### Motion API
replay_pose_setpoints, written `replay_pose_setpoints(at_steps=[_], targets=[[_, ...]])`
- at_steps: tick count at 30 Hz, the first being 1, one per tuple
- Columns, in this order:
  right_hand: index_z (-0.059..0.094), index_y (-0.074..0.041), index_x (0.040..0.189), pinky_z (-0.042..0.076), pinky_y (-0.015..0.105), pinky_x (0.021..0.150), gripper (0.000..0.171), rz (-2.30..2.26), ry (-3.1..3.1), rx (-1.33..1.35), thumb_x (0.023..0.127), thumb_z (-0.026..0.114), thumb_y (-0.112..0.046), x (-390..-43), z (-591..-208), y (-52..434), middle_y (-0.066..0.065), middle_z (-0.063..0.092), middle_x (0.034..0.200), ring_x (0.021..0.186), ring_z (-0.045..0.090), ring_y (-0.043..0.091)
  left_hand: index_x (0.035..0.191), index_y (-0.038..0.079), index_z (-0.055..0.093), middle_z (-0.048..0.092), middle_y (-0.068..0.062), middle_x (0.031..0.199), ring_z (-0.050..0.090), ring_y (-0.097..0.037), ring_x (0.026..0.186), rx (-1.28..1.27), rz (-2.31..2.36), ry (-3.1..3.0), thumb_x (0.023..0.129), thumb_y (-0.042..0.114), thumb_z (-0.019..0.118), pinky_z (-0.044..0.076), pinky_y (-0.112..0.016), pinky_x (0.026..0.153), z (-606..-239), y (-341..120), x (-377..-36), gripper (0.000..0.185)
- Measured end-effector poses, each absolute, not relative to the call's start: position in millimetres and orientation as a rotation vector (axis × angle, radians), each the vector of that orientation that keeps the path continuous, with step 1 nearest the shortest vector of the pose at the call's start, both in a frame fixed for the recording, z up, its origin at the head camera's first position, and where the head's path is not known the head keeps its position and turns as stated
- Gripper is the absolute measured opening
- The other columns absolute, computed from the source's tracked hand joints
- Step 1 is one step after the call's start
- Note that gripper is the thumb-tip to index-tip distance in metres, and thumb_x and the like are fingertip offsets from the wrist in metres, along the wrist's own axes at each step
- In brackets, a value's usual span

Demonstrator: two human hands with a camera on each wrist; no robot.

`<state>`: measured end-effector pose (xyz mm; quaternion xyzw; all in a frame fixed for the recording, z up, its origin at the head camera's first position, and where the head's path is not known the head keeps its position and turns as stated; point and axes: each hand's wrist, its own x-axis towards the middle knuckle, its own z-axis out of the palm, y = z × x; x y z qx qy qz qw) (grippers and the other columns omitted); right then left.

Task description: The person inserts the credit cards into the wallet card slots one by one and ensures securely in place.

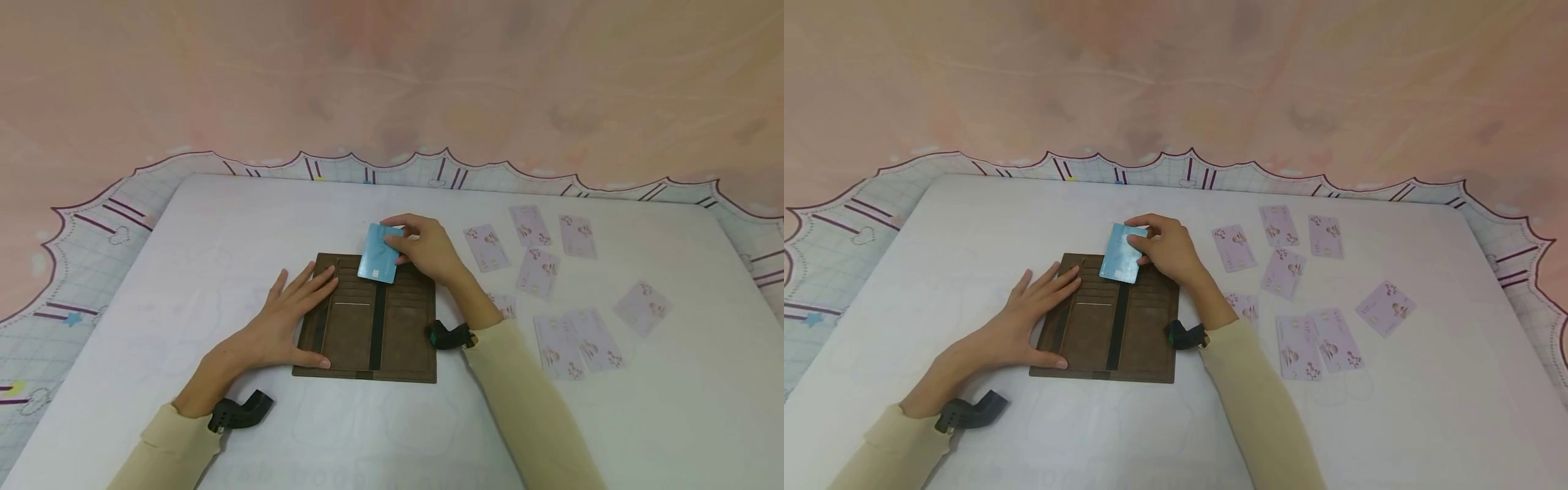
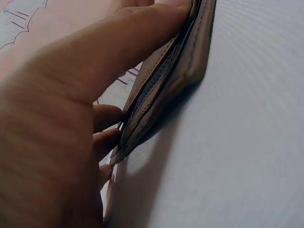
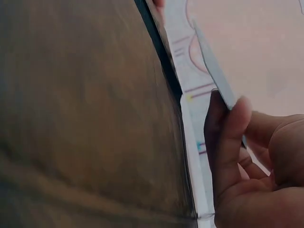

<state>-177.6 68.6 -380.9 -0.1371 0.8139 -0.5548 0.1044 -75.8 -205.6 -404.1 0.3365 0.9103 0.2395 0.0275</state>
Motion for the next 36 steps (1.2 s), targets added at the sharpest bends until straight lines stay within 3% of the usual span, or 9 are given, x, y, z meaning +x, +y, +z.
replay_pose_setpoints(at_steps=[13,23,30,36], targets=[[0.063,-0.012,0.127,0.05,0.025,0.059,0.033,-1.651,2.309,-0.455,0.095,0.057,-0.005,-173,-388,58,0.012,0.057,0.103,0.069,0.069,0.018,0.15,0.007,0.03,0.026,-0.01,0.155,0.009,-0.033,0.144,1.026,0.744,2.837,0.067,0.056,0.08,0.001,-0.059,0.11,-405,-208,-78,0.108],[0.063,-0.011,0.127,0.051,0.025,0.056,0.035,-1.712,2.326,-0.49,0.094,0.057,-0.002,-168,-388,50,0.009,0.059,0.097,0.069,0.069,0.017,0.15,0.009,0.031,0.03,-0.006,0.154,0.012,-0.03,0.144,1.005,0.754,2.872,0.064,0.058,0.08,0.003,-0.056,0.111,-408,-210,-82,0.11],[0.064,-0.011,0.126,0.056,0.031,0.062,0.034,-1.773,2.288,-0.464,0.094,0.059,-0.002,-168,-391,49,0.01,0.059,0.098,0.07,0.07,0.018,0.15,0.01,0.031,0.031,-0.006,0.154,0.012,-0.03,0.144,1.007,0.76,2.876,0.064,0.057,0.081,0.003,-0.056,0.111,-408,-209,-81,0.11],[0.064,-0.01,0.126,0.056,0.029,0.065,0.033,-1.814,2.264,-0.416,0.093,0.059,-0.002,-167,-391,50,0.013,0.058,0.095,0.071,0.07,0.019,0.15,0.01,0.032,0.031,-0.007,0.154,0.012,-0.03,0.144,1.01,0.752,2.876,0.063,0.058,0.081,0.003,-0.056,0.111,-408,-209,-82,0.111]])
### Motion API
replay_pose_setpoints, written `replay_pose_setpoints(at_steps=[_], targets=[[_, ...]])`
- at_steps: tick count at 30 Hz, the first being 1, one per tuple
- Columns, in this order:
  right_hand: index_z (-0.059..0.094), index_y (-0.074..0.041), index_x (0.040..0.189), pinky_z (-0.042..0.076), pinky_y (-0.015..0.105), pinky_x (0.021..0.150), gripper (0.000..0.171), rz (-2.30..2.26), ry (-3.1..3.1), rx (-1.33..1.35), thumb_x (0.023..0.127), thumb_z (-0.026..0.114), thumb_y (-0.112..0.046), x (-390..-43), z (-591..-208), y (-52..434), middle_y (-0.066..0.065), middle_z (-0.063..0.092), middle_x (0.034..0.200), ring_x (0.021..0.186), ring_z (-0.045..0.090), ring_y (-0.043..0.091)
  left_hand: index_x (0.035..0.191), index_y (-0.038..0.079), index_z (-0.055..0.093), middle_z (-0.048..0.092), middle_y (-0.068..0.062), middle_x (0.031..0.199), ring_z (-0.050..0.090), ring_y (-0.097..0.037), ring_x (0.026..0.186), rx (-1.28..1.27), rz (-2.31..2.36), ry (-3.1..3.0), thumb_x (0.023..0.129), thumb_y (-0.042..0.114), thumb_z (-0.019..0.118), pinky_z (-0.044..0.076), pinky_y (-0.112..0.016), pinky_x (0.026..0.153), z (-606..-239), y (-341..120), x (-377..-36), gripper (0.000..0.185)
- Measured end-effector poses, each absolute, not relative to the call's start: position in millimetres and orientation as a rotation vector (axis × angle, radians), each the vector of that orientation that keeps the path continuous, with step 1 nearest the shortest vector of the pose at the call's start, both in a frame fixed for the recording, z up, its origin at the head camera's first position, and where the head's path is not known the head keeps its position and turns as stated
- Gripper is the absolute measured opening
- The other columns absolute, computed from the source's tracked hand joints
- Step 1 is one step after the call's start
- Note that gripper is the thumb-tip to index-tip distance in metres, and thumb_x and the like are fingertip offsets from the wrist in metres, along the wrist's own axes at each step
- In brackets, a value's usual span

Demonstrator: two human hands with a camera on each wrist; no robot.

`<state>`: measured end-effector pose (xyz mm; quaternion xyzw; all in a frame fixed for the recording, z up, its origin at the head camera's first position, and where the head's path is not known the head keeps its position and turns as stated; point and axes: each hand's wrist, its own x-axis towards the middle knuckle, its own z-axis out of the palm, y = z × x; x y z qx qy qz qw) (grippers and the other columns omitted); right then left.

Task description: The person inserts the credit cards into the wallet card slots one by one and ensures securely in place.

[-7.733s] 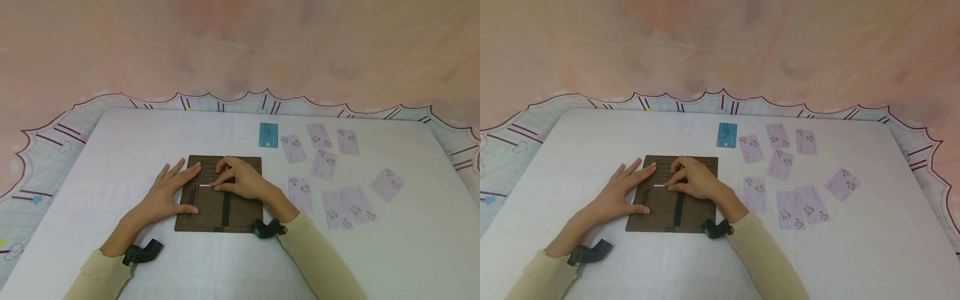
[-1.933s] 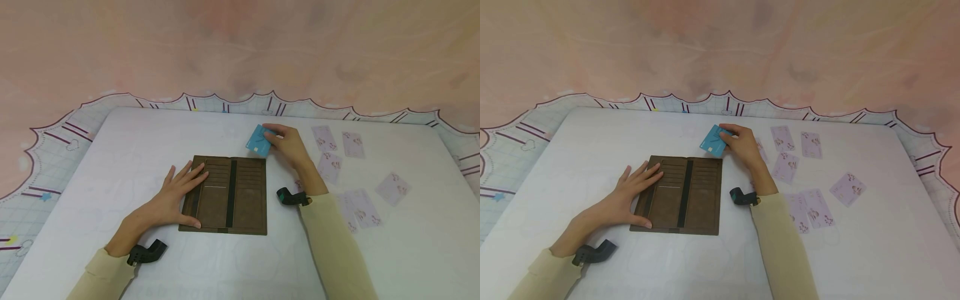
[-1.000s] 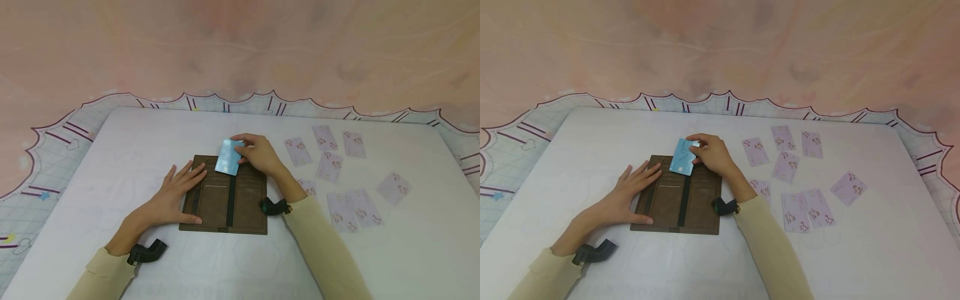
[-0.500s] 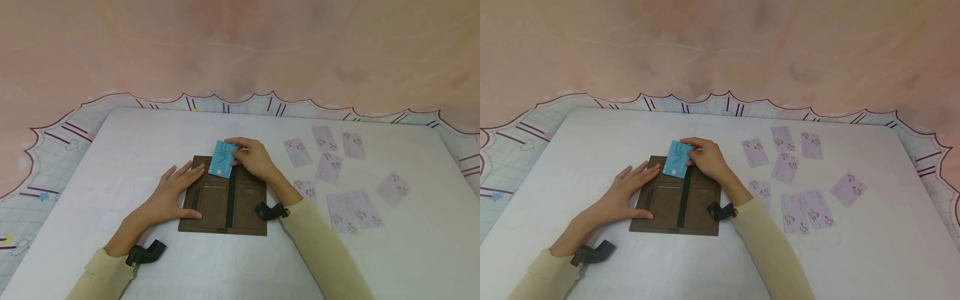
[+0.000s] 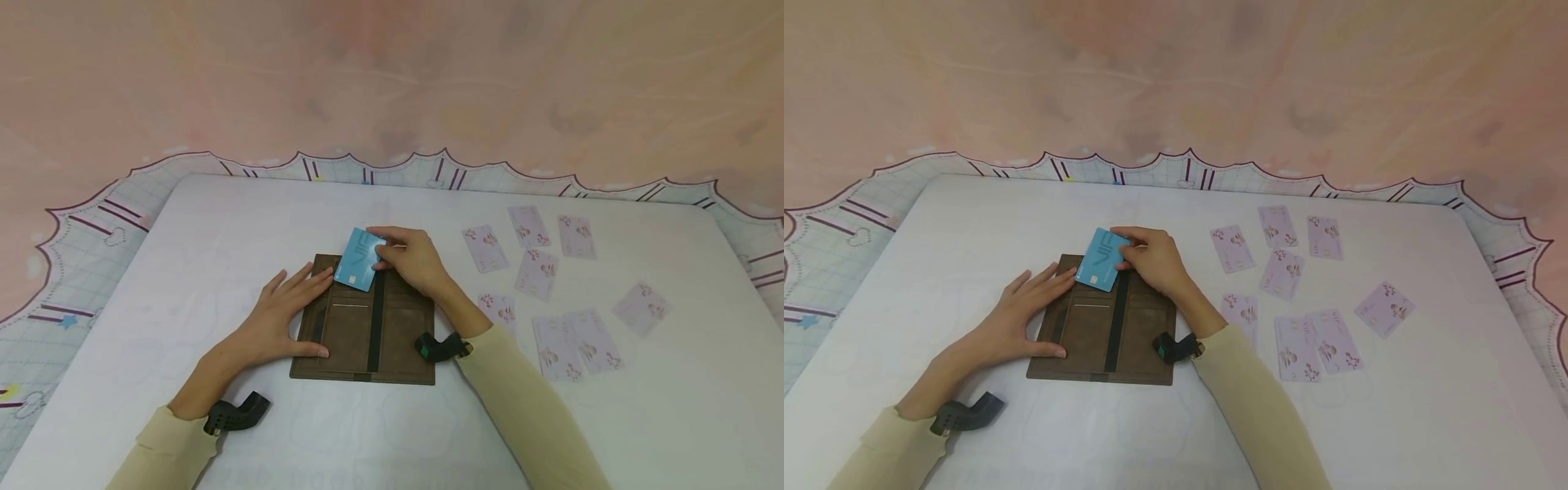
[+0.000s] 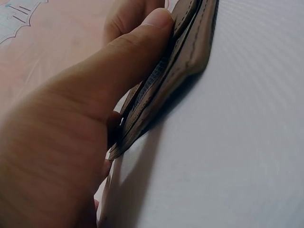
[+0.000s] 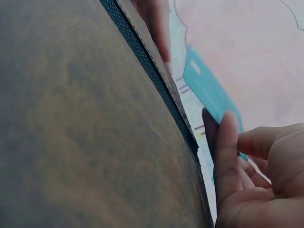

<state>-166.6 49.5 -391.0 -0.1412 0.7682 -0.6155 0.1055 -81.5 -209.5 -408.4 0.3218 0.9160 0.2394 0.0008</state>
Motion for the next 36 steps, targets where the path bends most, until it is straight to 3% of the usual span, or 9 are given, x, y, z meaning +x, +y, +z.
replay_pose_setpoints(at_steps=[10,18,23,29,36], targets=[[0.066,-0.013,0.124,0.046,0.022,0.057,0.032,-1.712,2.328,-0.529,0.093,0.061,-0.006,-165.3,-393.8,49.1,0.007,0.07,0.105,0.071,0.07,0.014,0.151,0.011,0.03,0.03,-0.006,0.154,0.012,-0.031,0.144,1.023,0.752,2.884,0.066,0.059,0.079,0.003,-0.056,0.111,-411.3,-211.0,-81.9,0.109],[0.066,-0.013,0.124,0.035,0.023,0.05,0.032,-1.651,2.363,-0.616,0.093,0.062,-0.008,-164.6,-396.0,51.0,0.0,0.073,0.08,0.071,0.07,0.011,0.151,0.011,0.03,0.03,-0.007,0.154,0.012,-0.031,0.144,1.01,0.754,2.882,0.065,0.058,0.08,0.003,-0.056,0.111,-410.8,-210.0,-82.0,0.109],[0.066,-0.013,0.124,0.041,0.022,0.055,0.032,-1.604,2.382,-0.635,0.093,0.062,-0.006,-163.6,-395.6,51.4,-0.001,0.072,0.08,0.071,0.069,0.01,0.151,0.01,0.03,0.03,-0.007,0.154,0.012,-0.031,0.144,1.013,0.756,2.882,0.066,0.057,0.08,0.003,-0.056,0.111,-411.1,-209.6,-81.7,0.109],[0.067,-0.013,0.123,0.049,0.024,0.059,0.031,-1.5,2.444,-0.69,0.093,0.062,-0.007,-163.4,-395.1,50.7,0.001,0.071,0.093,0.067,0.065,0.01,0.151,0.011,0.03,0.03,-0.007,0.154,0.012,-0.031,0.144,1.013,0.76,2.881,0.067,0.058,0.078,0.002,-0.056,0.111,-411.4,-209.9,-81.7,0.108],[0.069,-0.016,0.12,0.048,0.025,0.065,0.03,-1.389,2.509,-0.696,0.092,0.063,-0.011,-161.5,-394.1,51.1,0.0,0.069,0.104,0.073,0.056,0.012,0.151,0.011,0.031,0.03,-0.006,0.154,0.012,-0.03,0.144,1.006,0.77,2.873,0.065,0.058,0.08,0.002,-0.056,0.111,-410.9,-209.8,-81.9,0.109]])
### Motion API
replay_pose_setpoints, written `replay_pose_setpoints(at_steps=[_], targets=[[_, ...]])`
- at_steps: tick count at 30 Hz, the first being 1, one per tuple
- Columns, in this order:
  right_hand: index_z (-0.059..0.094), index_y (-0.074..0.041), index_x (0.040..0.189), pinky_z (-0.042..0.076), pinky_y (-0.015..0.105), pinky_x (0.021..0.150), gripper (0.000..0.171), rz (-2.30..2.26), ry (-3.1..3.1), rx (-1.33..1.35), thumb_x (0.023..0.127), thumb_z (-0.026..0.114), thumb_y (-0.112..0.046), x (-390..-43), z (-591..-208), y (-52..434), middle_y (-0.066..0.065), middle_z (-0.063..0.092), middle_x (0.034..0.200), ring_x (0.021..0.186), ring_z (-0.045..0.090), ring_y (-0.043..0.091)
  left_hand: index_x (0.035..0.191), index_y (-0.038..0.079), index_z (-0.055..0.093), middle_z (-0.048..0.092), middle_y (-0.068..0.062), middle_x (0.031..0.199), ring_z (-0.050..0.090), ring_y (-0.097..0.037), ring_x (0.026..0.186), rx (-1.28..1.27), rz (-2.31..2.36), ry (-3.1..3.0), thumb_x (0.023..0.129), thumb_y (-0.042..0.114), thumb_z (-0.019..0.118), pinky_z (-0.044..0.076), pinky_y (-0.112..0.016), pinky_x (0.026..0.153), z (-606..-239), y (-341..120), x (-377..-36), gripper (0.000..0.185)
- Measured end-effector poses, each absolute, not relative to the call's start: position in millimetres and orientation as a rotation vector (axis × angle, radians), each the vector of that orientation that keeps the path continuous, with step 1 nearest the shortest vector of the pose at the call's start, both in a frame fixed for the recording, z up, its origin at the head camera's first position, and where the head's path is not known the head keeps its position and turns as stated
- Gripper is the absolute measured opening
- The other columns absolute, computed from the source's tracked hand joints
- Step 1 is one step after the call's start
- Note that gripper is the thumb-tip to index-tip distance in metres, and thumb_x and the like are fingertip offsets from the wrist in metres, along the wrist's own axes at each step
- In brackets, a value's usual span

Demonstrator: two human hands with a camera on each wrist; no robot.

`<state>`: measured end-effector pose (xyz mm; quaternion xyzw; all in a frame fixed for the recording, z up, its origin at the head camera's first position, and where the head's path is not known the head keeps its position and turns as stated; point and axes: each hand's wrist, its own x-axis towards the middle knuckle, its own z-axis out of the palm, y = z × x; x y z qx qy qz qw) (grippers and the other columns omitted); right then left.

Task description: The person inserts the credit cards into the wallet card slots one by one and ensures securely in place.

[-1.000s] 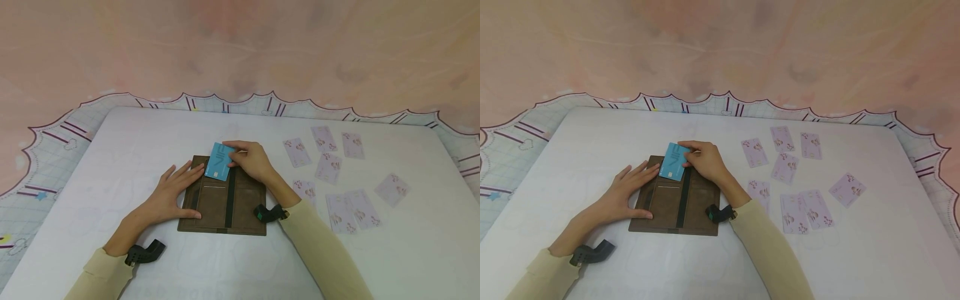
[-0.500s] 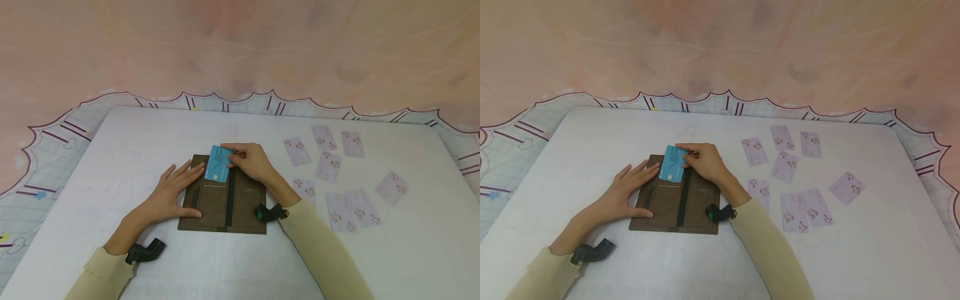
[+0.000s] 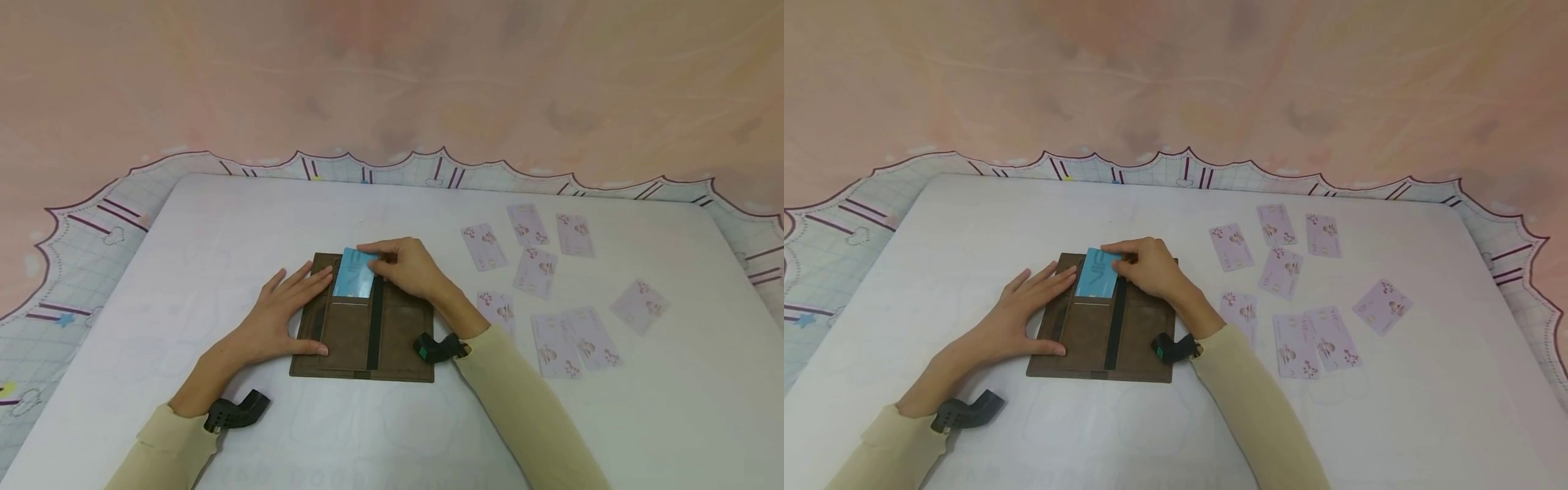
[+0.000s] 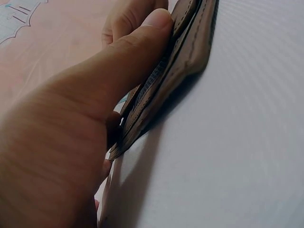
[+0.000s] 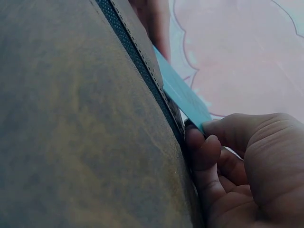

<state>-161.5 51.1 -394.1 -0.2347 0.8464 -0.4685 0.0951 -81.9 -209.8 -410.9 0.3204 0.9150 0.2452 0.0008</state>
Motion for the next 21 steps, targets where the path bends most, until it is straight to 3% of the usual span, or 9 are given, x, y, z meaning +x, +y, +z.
replay_pose_setpoints(at_steps=[9,16,21], targets=[[0.067,-0.017,0.123,0.049,0.028,0.083,0.031,-1.272,2.532,-0.743,0.093,0.062,-0.014,-160.6,-391.9,50.0,0.002,0.066,0.116,0.09,0.057,0.011,0.15,0.009,0.032,0.032,-0.007,0.154,0.012,-0.031,0.144,1.003,0.78,2.877,0.066,0.054,0.081,0.003,-0.058,0.111,-410.7,-209.3,-80.9,0.107],[0.065,-0.013,0.126,0.044,0.025,0.067,0.032,-1.189,2.526,-0.873,0.094,0.06,-0.01,-158.8,-391.6,46.5,0.001,0.062,0.092,0.076,0.051,0.014,0.151,0.011,0.031,0.03,-0.005,0.154,0.012,-0.031,0.144,1.027,0.774,2.872,0.065,0.056,0.081,0.003,-0.057,0.111,-410.8,-210.4,-81.8,0.109],[0.065,-0.012,0.126,0.043,0.024,0.065,0.032,-1.179,2.526,-0.902,0.094,0.06,-0.009,-157.7,-391.6,45.7,0.001,0.06,0.09,0.074,0.05,0.014,0.151,0.011,0.031,0.029,-0.004,0.155,0.011,-0.031,0.144,1.029,0.778,2.871,0.064,0.056,0.081,0.002,-0.057,0.111,-411.7,-210.6,-82.5,0.11]])
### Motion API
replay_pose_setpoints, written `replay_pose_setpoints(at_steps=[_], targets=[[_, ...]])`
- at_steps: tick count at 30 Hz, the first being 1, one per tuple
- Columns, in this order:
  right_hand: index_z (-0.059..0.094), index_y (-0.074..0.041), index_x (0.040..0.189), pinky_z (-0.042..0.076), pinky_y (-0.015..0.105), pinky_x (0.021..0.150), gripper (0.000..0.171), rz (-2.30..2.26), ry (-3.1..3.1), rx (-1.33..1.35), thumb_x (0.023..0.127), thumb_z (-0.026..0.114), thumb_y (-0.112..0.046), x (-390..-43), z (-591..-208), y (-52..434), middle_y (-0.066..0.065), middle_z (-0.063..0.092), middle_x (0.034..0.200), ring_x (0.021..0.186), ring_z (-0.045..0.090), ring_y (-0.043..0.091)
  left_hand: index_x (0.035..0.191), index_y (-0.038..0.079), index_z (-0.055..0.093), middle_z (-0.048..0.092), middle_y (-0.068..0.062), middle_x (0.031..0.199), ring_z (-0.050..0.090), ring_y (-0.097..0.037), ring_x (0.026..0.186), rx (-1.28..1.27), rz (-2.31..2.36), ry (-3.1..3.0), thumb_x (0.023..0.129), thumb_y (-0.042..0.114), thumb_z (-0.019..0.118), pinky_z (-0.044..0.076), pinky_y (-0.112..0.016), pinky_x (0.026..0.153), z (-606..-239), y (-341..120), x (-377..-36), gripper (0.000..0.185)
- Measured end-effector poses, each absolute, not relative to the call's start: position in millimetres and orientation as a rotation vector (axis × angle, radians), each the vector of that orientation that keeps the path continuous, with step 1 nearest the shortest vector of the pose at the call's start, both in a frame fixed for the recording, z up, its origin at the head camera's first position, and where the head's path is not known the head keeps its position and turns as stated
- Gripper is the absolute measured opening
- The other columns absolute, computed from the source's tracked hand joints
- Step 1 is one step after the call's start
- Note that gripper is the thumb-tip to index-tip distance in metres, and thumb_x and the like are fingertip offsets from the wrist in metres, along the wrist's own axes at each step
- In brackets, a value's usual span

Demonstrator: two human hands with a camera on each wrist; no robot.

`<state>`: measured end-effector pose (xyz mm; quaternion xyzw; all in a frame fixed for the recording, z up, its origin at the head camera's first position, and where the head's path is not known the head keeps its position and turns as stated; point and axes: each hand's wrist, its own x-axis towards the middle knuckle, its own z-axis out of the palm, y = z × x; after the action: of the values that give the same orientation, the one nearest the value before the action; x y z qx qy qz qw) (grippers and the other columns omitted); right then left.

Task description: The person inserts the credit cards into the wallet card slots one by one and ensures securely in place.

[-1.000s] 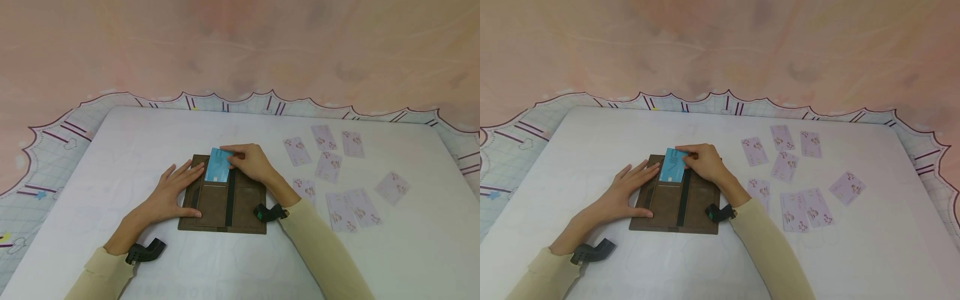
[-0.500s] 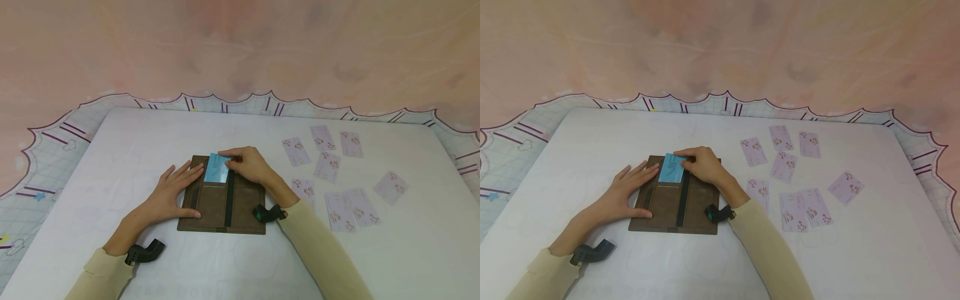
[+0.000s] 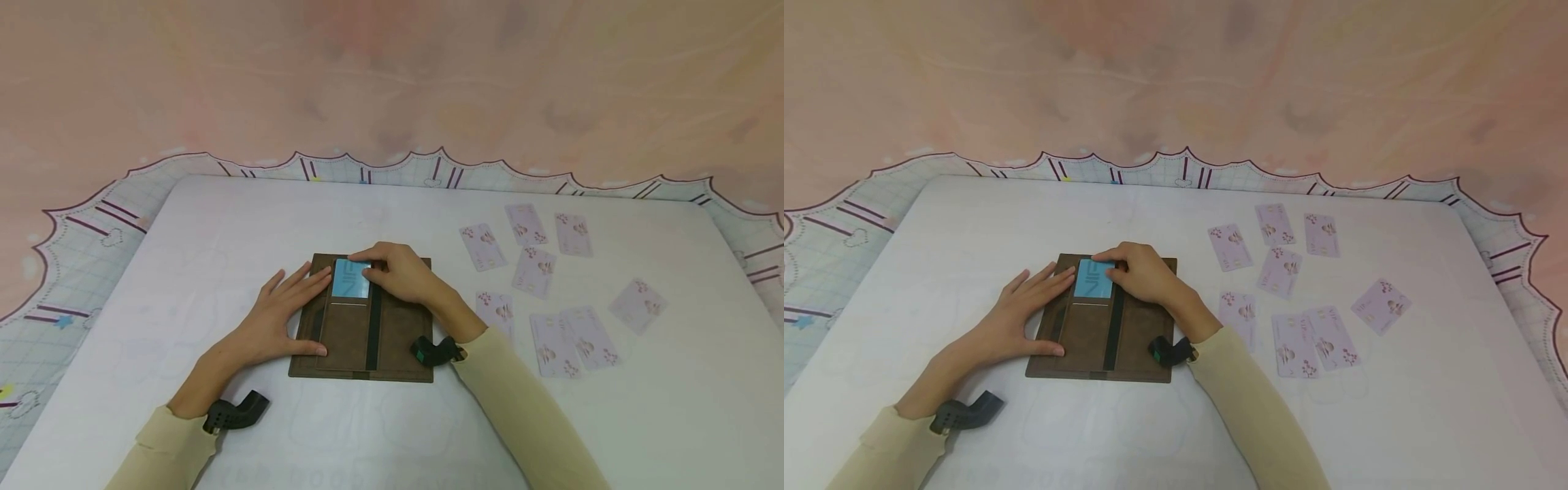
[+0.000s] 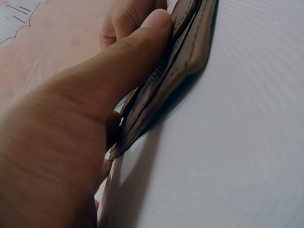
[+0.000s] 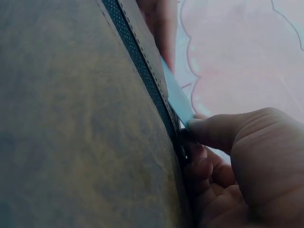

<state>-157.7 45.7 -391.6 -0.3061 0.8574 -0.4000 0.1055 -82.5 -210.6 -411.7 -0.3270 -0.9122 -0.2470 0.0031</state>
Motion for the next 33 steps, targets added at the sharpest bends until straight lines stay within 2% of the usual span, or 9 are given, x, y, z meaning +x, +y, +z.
replay_pose_setpoints(at_steps=[4,17,23,33], targets=[[0.065,-0.011,0.125,0.043,0.024,0.065,0.032,-1.157,2.515,-0.933,0.094,0.06,-0.008,-157.1,-391.3,45.9,0.001,0.061,0.093,0.075,0.05,0.014,0.151,0.011,0.031,0.029,-0.004,0.155,0.011,-0.031,0.144,-1.028,-0.778,-2.86,0.065,0.056,0.081,0.002,-0.056,0.111,-411.2,-210.5,-82.4,0.109],[0.067,-0.011,0.121,0.041,0.023,0.061,0.029,-1.112,2.504,-1.008,0.092,0.064,-0.011,-155.4,-391.3,46.7,0.0,0.055,0.084,0.07,0.048,0.013,0.15,0.01,0.031,0.03,-0.005,0.155,0.012,-0.031,0.144,-1.025,-0.778,-2.867,0.065,0.056,0.081,0.002,-0.056,0.111,-410.7,-210.2,-82.8,0.109],[0.071,-0.013,0.116,0.043,0.023,0.064,0.025,-1.072,2.499,-1.02,0.091,0.065,-0.014,-155.5,-391.6,46.6,-0.002,0.056,0.091,0.074,0.05,0.012,0.15,0.01,0.031,0.029,-0.004,0.155,0.012,-0.03,0.144,-1.032,-0.766,-2.863,0.065,0.056,0.081,0.002,-0.057,0.111,-411.6,-210.8,-83.1,0.109],[0.072,-0.016,0.114,0.044,0.023,0.064,0.024,-1.088,2.487,-1.018,0.091,0.067,-0.016,-156.3,-394.0,47.4,-0.004,0.058,0.092,0.073,0.051,0.011,0.151,0.009,0.03,0.029,-0.004,0.155,0.012,-0.03,0.144,-1.041,-0.755,-2.857,0.068,0.058,0.078,0.003,-0.057,0.111,-411.9,-211.5,-83.1,0.107]])
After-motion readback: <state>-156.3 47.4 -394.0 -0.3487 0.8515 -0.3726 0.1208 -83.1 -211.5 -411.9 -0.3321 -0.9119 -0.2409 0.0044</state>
